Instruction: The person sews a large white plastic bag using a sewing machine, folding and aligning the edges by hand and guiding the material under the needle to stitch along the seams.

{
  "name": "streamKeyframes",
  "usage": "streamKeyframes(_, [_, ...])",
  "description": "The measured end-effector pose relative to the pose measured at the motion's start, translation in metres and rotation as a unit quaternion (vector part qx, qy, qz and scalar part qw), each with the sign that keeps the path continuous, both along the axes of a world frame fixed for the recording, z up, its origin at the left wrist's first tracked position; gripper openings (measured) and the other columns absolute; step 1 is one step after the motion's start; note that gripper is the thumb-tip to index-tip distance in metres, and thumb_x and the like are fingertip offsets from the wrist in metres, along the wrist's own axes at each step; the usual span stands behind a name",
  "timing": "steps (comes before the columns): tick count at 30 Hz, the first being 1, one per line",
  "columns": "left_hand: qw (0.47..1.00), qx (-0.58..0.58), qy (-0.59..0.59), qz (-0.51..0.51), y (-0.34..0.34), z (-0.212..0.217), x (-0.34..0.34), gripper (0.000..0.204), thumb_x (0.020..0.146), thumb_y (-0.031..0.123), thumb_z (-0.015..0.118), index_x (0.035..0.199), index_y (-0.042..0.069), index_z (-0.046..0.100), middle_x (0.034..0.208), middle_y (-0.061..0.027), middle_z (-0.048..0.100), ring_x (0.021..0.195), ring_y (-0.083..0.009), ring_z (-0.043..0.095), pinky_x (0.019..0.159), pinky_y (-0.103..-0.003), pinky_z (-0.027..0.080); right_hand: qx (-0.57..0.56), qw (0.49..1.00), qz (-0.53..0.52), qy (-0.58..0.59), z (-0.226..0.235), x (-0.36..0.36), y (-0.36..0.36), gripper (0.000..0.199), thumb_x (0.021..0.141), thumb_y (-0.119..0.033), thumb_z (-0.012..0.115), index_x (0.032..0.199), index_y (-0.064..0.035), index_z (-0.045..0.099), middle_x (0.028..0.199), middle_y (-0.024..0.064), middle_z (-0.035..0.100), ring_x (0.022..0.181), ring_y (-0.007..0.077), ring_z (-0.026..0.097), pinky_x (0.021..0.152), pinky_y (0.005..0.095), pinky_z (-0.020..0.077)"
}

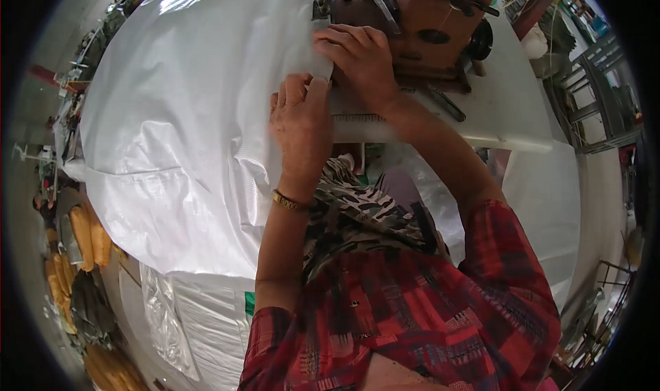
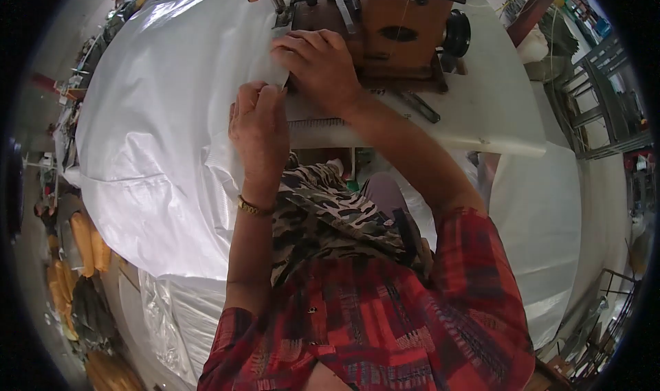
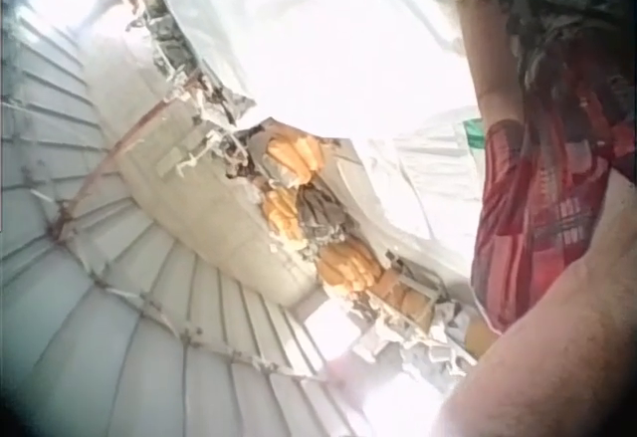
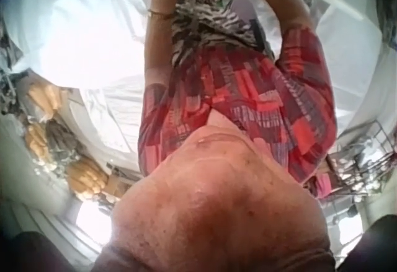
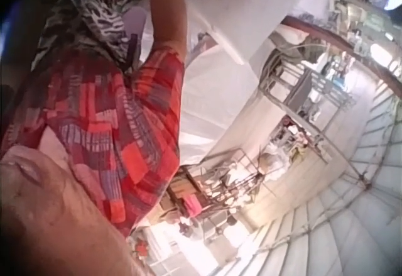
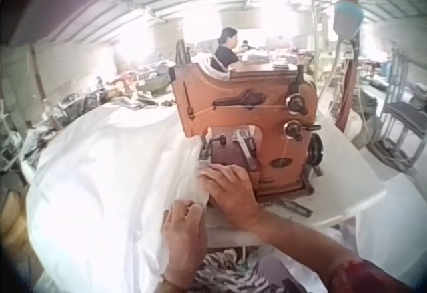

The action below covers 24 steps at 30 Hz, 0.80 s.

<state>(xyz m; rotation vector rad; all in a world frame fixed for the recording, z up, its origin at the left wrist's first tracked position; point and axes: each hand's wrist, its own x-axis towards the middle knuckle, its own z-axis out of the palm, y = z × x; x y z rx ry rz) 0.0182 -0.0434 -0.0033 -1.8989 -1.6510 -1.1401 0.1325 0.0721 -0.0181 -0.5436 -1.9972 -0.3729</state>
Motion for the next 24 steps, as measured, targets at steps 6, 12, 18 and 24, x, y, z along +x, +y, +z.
streamKeyframes(6, [0.997, -0.029, 0.011, 0.077, -0.012, -0.021, -0.001, 0.017, 0.078, 0.007, 0.061, 0.095, 0.006, 0.056, 0.089, -0.0083, 0.054, 0.085, -0.0295, 0.056, 0.075, -0.043, 0.043, 0.006, 0.999, 0.047, -0.004, 0.003, 0.002, -0.001, 0.033, 0.075, -0.010, 0.065, 0.108, -0.0164, 0.062, 0.122, -0.0040, 0.060, 0.114, 0.0169, 0.055, 0.094, 0.0382, 0.0379])
streamKeyframes(12, [0.993, -0.067, -0.020, 0.091, -0.052, -0.048, -0.005, 0.024, 0.077, 0.000, 0.059, 0.101, 0.004, 0.056, 0.099, -0.0123, 0.060, 0.091, -0.0319, 0.059, 0.083, -0.044, 0.046, 0.018, 0.998, 0.055, 0.004, -0.002, 0.001, 0.002, 0.032, 0.076, -0.011, 0.068, 0.106, -0.0168, 0.063, 0.124, -0.0041, 0.060, 0.114, 0.0173, 0.055, 0.093, 0.0378, 0.0372])
streamKeyframes(18, [0.998, 0.008, -0.064, -0.005, -0.062, -0.039, -0.010, 0.050, 0.078, -0.009, 0.055, 0.126, 0.004, 0.057, 0.096, -0.0114, 0.060, 0.078, -0.0292, 0.061, 0.067, -0.038, 0.052, 0.031, 0.998, 0.052, 0.003, -0.002, 0.003, 0.006, 0.031, 0.074, -0.013, 0.069, 0.104, -0.0177, 0.065, 0.122, -0.0048, 0.061, 0.113, 0.0161, 0.055, 0.093, 0.0376, 0.0374])
streamKeyframes(24, [0.996, -0.083, -0.036, 0.002, -0.053, -0.030, -0.014, 0.048, 0.083, -0.001, 0.063, 0.129, 0.012, 0.061, 0.089, -0.0070, 0.057, 0.073, -0.0227, 0.060, 0.065, -0.035, 0.052, 0.007, 0.999, 0.051, 0.000, -0.001, 0.001, 0.002, 0.028, 0.078, -0.013, 0.065, 0.106, -0.0157, 0.068, 0.127, -0.0046, 0.062, 0.113, 0.0182, 0.057, 0.095, 0.0373, 0.0378])
